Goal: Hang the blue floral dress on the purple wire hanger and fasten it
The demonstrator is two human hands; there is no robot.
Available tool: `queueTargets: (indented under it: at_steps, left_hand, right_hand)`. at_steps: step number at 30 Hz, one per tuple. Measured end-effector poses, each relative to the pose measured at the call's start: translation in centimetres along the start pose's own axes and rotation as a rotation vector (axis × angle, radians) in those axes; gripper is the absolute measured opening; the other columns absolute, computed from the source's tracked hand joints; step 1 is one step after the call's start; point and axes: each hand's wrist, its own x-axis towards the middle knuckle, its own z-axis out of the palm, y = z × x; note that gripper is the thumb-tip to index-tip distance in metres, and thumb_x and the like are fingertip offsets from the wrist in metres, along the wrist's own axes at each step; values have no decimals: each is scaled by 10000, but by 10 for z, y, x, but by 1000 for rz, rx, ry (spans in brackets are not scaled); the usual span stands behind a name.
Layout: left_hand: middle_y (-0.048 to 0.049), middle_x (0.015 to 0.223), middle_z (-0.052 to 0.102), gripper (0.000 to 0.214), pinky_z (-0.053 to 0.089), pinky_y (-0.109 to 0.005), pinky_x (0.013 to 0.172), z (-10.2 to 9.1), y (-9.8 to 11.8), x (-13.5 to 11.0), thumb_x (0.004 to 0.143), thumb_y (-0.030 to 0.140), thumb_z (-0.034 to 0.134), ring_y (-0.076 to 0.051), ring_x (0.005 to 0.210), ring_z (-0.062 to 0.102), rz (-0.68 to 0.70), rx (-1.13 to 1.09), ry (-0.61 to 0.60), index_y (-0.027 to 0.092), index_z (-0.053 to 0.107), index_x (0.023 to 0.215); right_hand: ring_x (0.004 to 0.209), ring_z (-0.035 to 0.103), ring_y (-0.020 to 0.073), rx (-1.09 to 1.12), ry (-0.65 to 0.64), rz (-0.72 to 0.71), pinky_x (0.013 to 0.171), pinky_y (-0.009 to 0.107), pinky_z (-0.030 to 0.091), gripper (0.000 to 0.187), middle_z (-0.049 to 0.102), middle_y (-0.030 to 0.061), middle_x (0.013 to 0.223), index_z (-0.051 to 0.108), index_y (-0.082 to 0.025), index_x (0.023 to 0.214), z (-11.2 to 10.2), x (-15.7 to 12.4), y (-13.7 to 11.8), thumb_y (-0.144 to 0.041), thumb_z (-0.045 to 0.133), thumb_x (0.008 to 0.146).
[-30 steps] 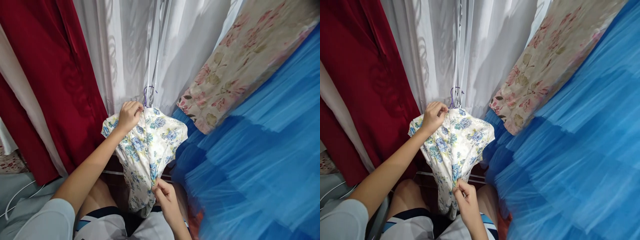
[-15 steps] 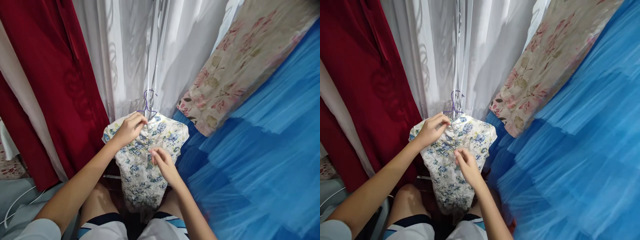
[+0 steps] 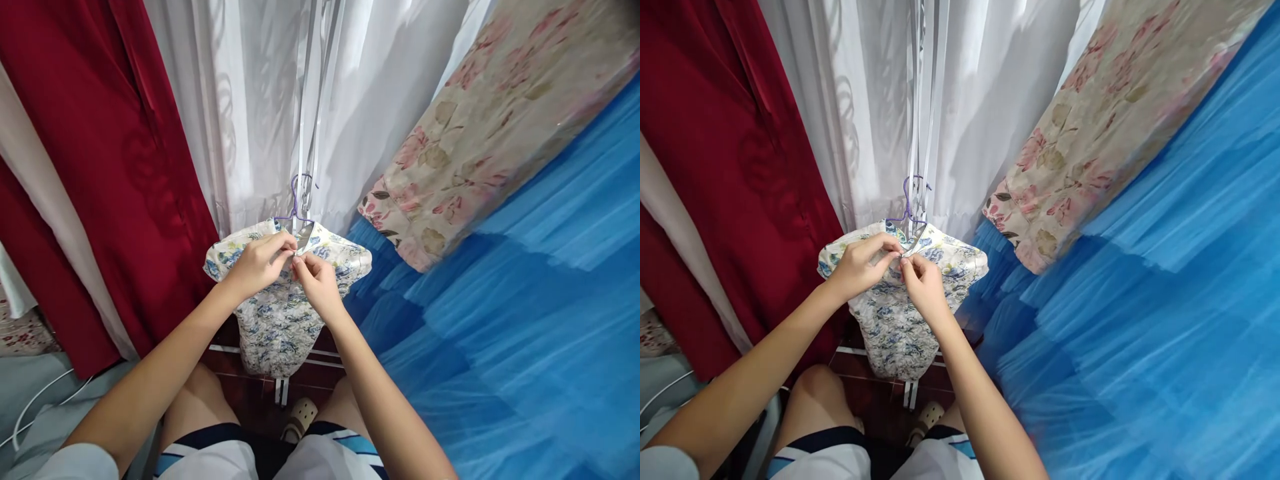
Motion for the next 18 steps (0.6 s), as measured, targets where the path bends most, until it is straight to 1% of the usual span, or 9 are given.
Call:
queueTargets:
  at_steps: [3, 6, 8, 10, 12, 14, 15, 16, 18]
  left_hand:
    - [-8, 886, 662, 167, 502, -271, 811, 0, -4, 6, 879, 37, 516, -141, 864, 642, 52, 51, 45, 187, 576, 921]
    - [-19, 923, 674, 163, 498, -283, 856, -13, -21, 12, 861, 30, 507, -149, 918, 648, 16, 47, 194, 182, 567, 864]
    - [-27, 940, 677, 123, 502, -292, 881, -29, -47, 13, 860, 65, 521, -159, 947, 657, -82, 21, 345, 182, 558, 846]
    - [-31, 919, 671, 67, 517, -293, 866, -46, -83, 7, 845, 118, 558, -167, 935, 667, -202, -42, 484, 183, 547, 837]
    - [-26, 869, 663, 110, 530, -284, 829, -59, -123, -8, 779, 134, 618, -168, 885, 680, -321, -145, 586, 183, 521, 796]
    - [-15, 815, 651, 175, 527, -281, 831, -62, -160, -30, 704, 124, 654, -168, 869, 683, -483, -244, 714, 183, 500, 762]
    - [-4, 792, 644, 199, 523, -278, 831, -59, -175, -43, 679, 121, 659, -158, 847, 678, -600, -286, 785, 186, 486, 751]
    - [5, 775, 639, 207, 518, -273, 825, -54, -185, -56, 662, 123, 657, -149, 826, 673, -712, -316, 818, 189, 475, 736]
    - [2, 745, 638, 188, 514, -276, 777, -37, -196, -84, 645, 136, 646, -150, 769, 658, -816, -345, 804, 187, 477, 707]
  right_hand:
    - [521, 442, 127, -149, 41, 19, 518, 263, 312, 307, 518, -11, 576, 573, -185, 677, 3, 4, 14, -367, 507, 916]
    - [514, 434, 128, -201, 6, 81, 515, 260, 299, 293, 497, -16, 545, 574, -181, 643, 3, -2, 36, -334, 512, 885]
    - [495, 410, 120, -196, -27, 114, 500, 253, 284, 309, 462, -27, 514, 547, -183, 598, 2, -13, 50, -328, 512, 868]
    - [476, 393, 113, -178, -67, 150, 485, 244, 274, 318, 437, -38, 493, 526, -185, 580, 1, -28, 60, -328, 502, 864]
    - [467, 385, 108, -156, -109, 178, 478, 238, 273, 309, 426, -45, 486, 528, -184, 585, 2, -43, 63, -321, 500, 861]
    - [477, 392, 106, -135, -150, 194, 485, 235, 282, 292, 434, -46, 496, 538, -181, 595, 6, -53, 61, -307, 507, 857]
    - [487, 401, 107, -127, -169, 200, 490, 234, 288, 282, 445, -44, 505, 542, -180, 599, 9, -56, 60, -297, 512, 854]
    - [496, 411, 108, -120, -185, 207, 494, 232, 291, 270, 455, -43, 513, 547, -180, 603, 11, -58, 59, -286, 516, 849]
    - [504, 432, 112, -112, -203, 228, 492, 230, 292, 245, 474, -39, 518, 555, -180, 611, 14, -61, 61, -264, 520, 838]
